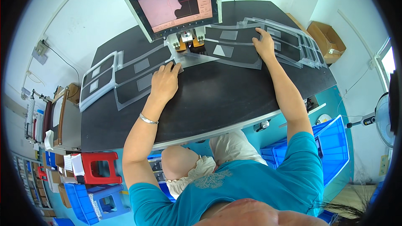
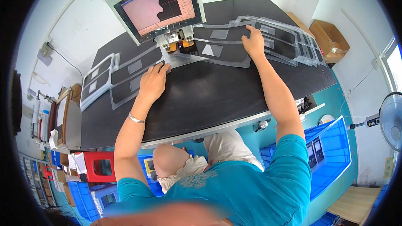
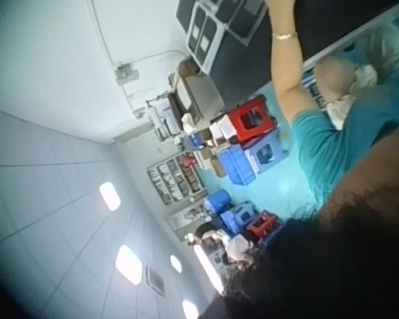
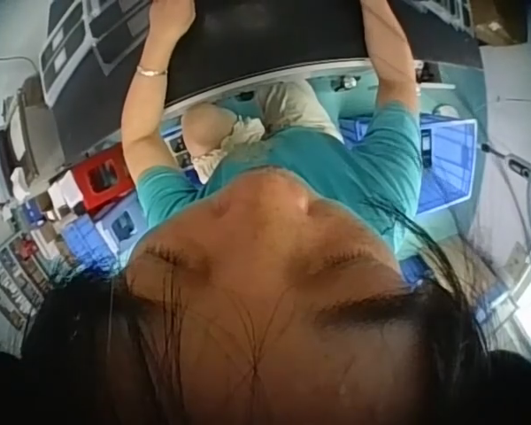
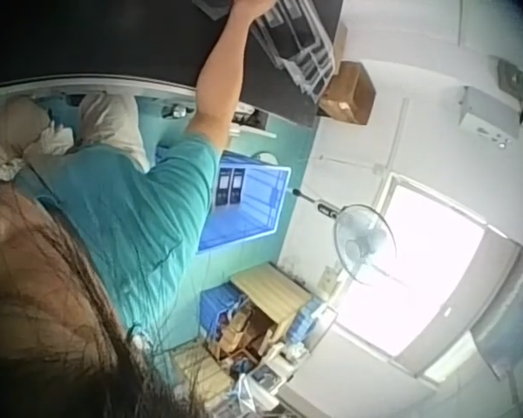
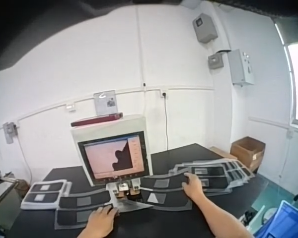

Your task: Placing flexible printed circuit board strips into a fixture for electronic testing or inspection.

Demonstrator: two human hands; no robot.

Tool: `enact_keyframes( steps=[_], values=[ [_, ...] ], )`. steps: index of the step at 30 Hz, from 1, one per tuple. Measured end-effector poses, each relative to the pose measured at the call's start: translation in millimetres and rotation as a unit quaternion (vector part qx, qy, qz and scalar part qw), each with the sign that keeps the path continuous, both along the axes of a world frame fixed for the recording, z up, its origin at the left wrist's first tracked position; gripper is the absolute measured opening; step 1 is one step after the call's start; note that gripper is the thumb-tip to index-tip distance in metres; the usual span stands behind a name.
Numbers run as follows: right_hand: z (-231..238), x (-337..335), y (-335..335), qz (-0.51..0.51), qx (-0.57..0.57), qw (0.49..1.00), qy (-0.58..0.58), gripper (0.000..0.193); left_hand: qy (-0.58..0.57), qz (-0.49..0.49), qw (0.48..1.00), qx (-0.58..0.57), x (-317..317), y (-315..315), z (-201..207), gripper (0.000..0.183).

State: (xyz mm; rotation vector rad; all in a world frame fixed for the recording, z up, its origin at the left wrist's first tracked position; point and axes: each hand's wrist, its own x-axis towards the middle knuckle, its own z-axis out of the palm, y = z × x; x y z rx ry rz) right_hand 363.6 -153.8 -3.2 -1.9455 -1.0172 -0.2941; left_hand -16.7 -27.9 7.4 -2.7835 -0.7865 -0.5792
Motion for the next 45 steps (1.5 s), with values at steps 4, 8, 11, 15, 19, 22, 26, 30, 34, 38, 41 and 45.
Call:
enact_keyframes(
  steps=[4, 8, 11, 15, 19, 22, 26, 30, 34, 38, 41, 45],
  values=[
    [0, -1, 1, 0.0, 0.008, 1.0, 0.007, 0.048, 0.005, -0.001, 1.0, -0.005, 0, 0, 0, 0.037],
    [0, -2, 2, 0.009, 0.006, 0.999, 0.043, 0.047, 0.006, -0.006, 1.0, -0.007, 0, -3, 0, 0.036],
    [0, -1, 2, 0.001, 0.0, 1.0, 0.019, 0.047, 0.009, -0.008, 1.0, -0.01, 0, -6, 3, 0.036],
    [-3, 1, 1, -0.011, 0.012, 1.0, -0.025, 0.047, 0.003, -0.015, 1.0, -0.017, 1, -7, 4, 0.036],
    [0, -3, 2, 0.004, 0.007, 0.999, 0.031, 0.047, 0.002, -0.015, 1.0, -0.018, -1, -7, 3, 0.035],
    [0, -3, 1, -0.001, 0.004, 1.0, 0.025, 0.047, -0.002, -0.019, 1.0, -0.016, -1, -7, 3, 0.035],
    [-2, 0, 2, 0.0, 0.012, 0.999, 0.037, 0.047, -0.004, -0.019, 1.0, -0.015, 0, -7, 3, 0.035],
    [-1, -1, 2, 0.004, -0.001, 0.999, 0.032, 0.047, 0.0, -0.019, 1.0, -0.02, 0, -7, 4, 0.035],
    [1, 0, 1, -0.004, 0.0, 1.0, 0.014, 0.048, 0.001, -0.017, 1.0, -0.024, 0, -7, 4, 0.034],
    [4, -6, 1, 0.006, -0.006, 1.0, 0.005, 0.049, -0.011, -0.022, 0.999, -0.038, -4, -7, 4, 0.034],
    [12, 12, -6, 0.027, -0.011, 0.998, -0.062, 0.05, -0.015, -0.028, 0.998, -0.062, 1, -19, 10, 0.032],
    [43, 42, -41, -0.012, 0.051, 0.98, -0.19, 0.052, -0.023, -0.062, 0.994, -0.09, 4, -41, 9, 0.033]
  ],
)
